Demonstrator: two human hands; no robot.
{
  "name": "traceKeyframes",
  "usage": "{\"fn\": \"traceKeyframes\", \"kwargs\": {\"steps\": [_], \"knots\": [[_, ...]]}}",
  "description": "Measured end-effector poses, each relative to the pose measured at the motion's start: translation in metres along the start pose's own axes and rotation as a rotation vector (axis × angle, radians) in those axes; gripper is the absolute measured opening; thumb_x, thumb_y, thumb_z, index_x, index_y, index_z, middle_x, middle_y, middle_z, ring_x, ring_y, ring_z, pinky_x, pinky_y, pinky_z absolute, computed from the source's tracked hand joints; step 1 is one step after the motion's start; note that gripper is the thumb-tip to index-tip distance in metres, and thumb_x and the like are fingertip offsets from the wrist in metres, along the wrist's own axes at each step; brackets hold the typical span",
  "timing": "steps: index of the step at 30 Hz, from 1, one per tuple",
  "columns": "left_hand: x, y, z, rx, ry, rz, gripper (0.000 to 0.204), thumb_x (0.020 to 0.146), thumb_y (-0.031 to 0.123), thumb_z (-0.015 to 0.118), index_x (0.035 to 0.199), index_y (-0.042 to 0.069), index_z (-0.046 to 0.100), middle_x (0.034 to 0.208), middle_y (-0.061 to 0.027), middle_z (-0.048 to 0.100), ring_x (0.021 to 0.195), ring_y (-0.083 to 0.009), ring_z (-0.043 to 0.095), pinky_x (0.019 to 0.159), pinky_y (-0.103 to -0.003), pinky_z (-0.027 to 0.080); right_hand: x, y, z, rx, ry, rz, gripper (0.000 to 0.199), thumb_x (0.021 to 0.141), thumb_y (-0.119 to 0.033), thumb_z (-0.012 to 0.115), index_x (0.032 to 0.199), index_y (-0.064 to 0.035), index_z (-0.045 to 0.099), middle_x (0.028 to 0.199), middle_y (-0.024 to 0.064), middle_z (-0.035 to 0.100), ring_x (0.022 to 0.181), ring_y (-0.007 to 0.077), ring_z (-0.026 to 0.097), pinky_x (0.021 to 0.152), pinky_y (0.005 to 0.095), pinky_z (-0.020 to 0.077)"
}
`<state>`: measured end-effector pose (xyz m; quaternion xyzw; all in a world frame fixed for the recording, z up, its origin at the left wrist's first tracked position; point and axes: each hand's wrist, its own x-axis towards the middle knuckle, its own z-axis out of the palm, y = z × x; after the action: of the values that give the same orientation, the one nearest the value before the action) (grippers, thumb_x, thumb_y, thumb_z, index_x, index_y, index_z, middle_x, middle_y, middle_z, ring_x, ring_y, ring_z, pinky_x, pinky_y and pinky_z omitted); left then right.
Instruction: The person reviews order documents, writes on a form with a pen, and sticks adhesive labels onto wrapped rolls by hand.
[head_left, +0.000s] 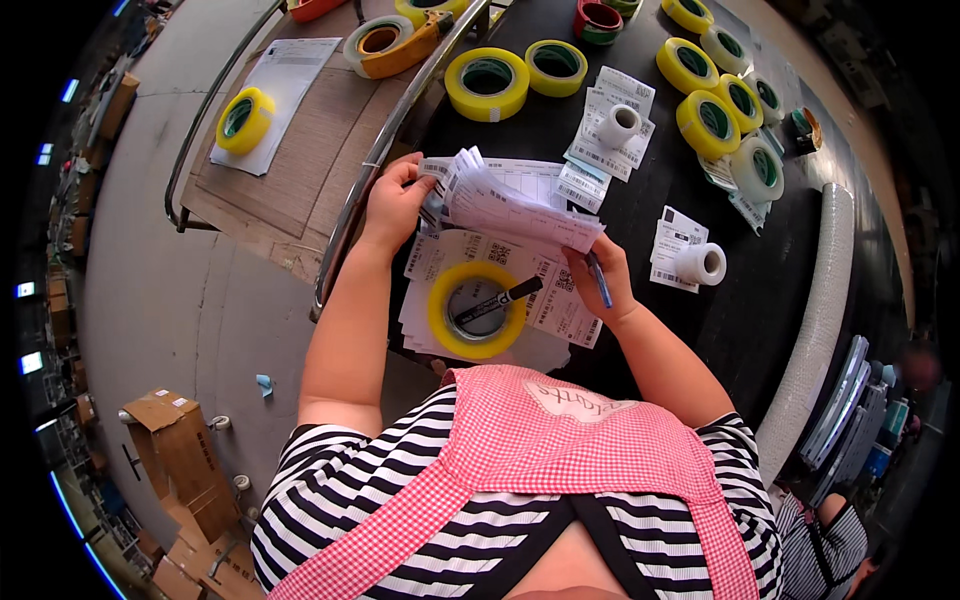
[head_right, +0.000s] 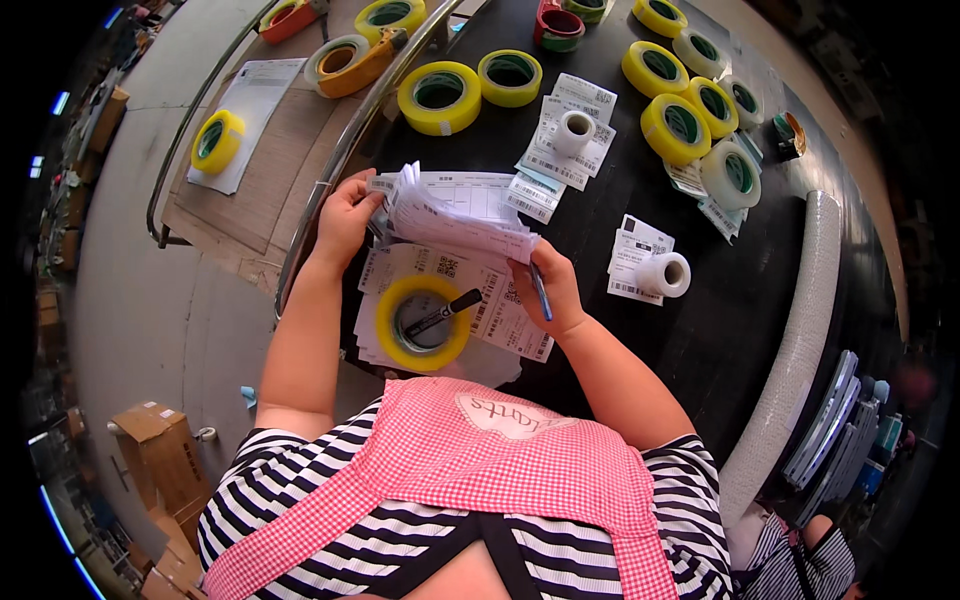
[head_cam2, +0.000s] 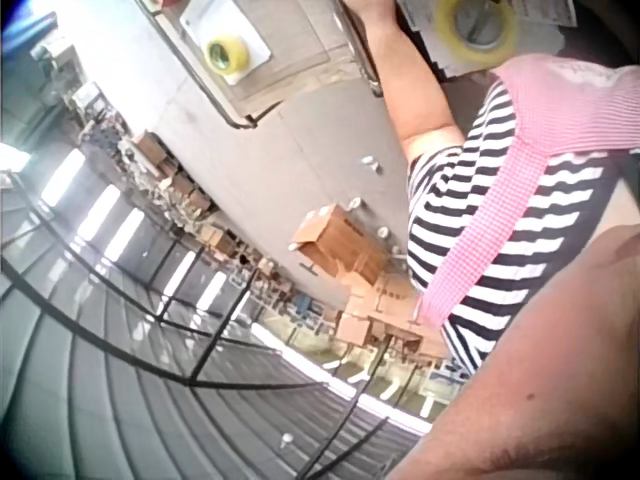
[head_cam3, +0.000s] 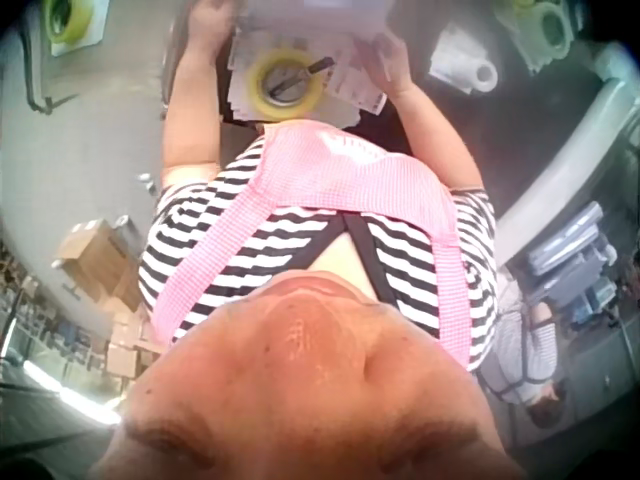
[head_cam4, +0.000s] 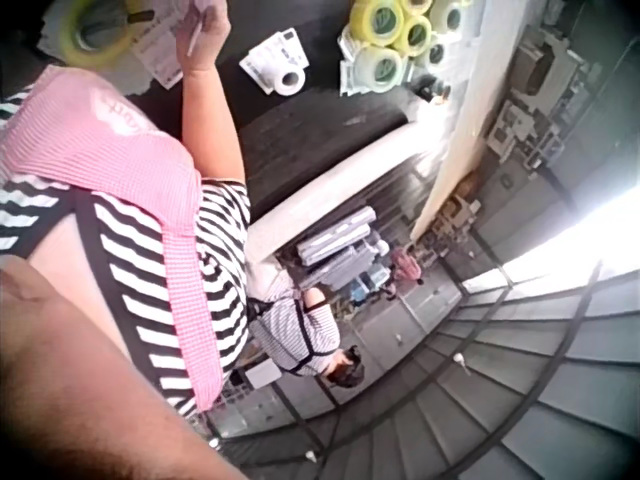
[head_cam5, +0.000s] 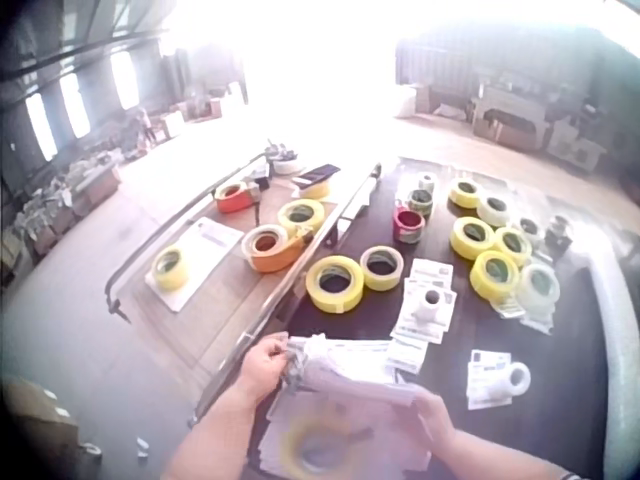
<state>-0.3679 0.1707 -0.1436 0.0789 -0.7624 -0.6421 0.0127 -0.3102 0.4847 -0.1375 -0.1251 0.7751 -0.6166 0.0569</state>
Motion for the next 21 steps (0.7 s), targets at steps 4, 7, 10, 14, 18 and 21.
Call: {"fn": "traceKeyframes", "kwargs": {"steps": [4, 7, 10, 14, 18, 21], "knots": [[0.033, 0.009, 0.000, 0.624, -0.247, 0.250, 0.009, 0.073, 0.009, 0.071, 0.080, 0.004, 0.069, 0.127, -0.0086, 0.057, 0.112, -0.0271, 0.053, 0.091, -0.036, 0.044, -0.011, 0.004, 0.002, 0.064, 0.026, -0.079, 0.016, 0.088, 0.007, 0.057, 0.100, -0.0032, 0.058, 0.089, 0.0022, 0.059, 0.081, 0.0074, 0.053, 0.074, 0.0216, 0.0431], [0.034, 0.018, 0.007, 0.820, -0.342, 0.301, 0.011, 0.068, 0.012, 0.073, 0.078, 0.008, 0.069, 0.110, -0.0077, 0.060, 0.109, -0.0295, 0.051, 0.094, -0.036, 0.043, -0.015, 0.005, 0.001, 0.042, 0.098, -0.123, 0.010, 0.088, 0.002, 0.059, 0.096, -0.0034, 0.058, 0.089, 0.0014, 0.060, 0.080, 0.0079, 0.053, 0.074, 0.0225, 0.0432], [0.031, 0.030, 0.007, 0.864, -0.367, 0.337, 0.011, 0.067, 0.013, 0.074, 0.075, 0.008, 0.068, 0.095, -0.0071, 0.060, 0.103, -0.0287, 0.052, 0.091, -0.036, 0.044, -0.015, 0.005, 0.001, 0.092, 0.117, -0.069, 0.007, 0.090, 0.000, 0.057, 0.096, -0.0035, 0.058, 0.089, 0.0011, 0.060, 0.079, 0.0075, 0.053, 0.073, 0.0227, 0.0434], [0.019, 0.046, 0.000, 0.819, -0.363, 0.489, 0.009, 0.067, 0.010, 0.072, 0.073, 0.006, 0.067, 0.092, -0.0070, 0.059, 0.096, -0.0275, 0.054, 0.085, -0.035, 0.045, -0.015, 0.003, 0.002, 0.031, 0.146, -0.141, 0.007, 0.092, -0.002, 0.056, 0.098, -0.0040, 0.057, 0.085, 0.0002, 0.060, 0.077, 0.0062, 0.053, 0.069, 0.0227, 0.0441], [0.003, 0.058, -0.003, 0.640, -0.295, 0.441, 0.007, 0.069, 0.004, 0.069, 0.074, 0.002, 0.065, 0.088, -0.0098, 0.056, 0.083, -0.0279, 0.057, 0.076, -0.034, 0.048, -0.014, 0.003, 0.003, 0.055, 0.175, -0.052, 0.010, 0.091, -0.002, 0.057, 0.101, -0.0046, 0.056, 0.082, 0.0014, 0.060, 0.074, 0.0052, 0.054, 0.066, 0.0221, 0.0447], [0.005, 0.070, -0.013, 0.635, -0.261, 0.493, 0.005, 0.071, 0.000, 0.067, 0.075, 0.001, 0.064, 0.086, -0.0107, 0.055, 0.083, -0.0286, 0.058, 0.074, -0.034, 0.048, -0.012, 0.005, 0.001, -0.086, 0.188, -0.077, 0.012, 0.090, -0.002, 0.058, 0.102, -0.0040, 0.055, 0.085, 0.0035, 0.063, 0.075, 0.0055, 0.055, 0.067, 0.0219, 0.0456]]}}
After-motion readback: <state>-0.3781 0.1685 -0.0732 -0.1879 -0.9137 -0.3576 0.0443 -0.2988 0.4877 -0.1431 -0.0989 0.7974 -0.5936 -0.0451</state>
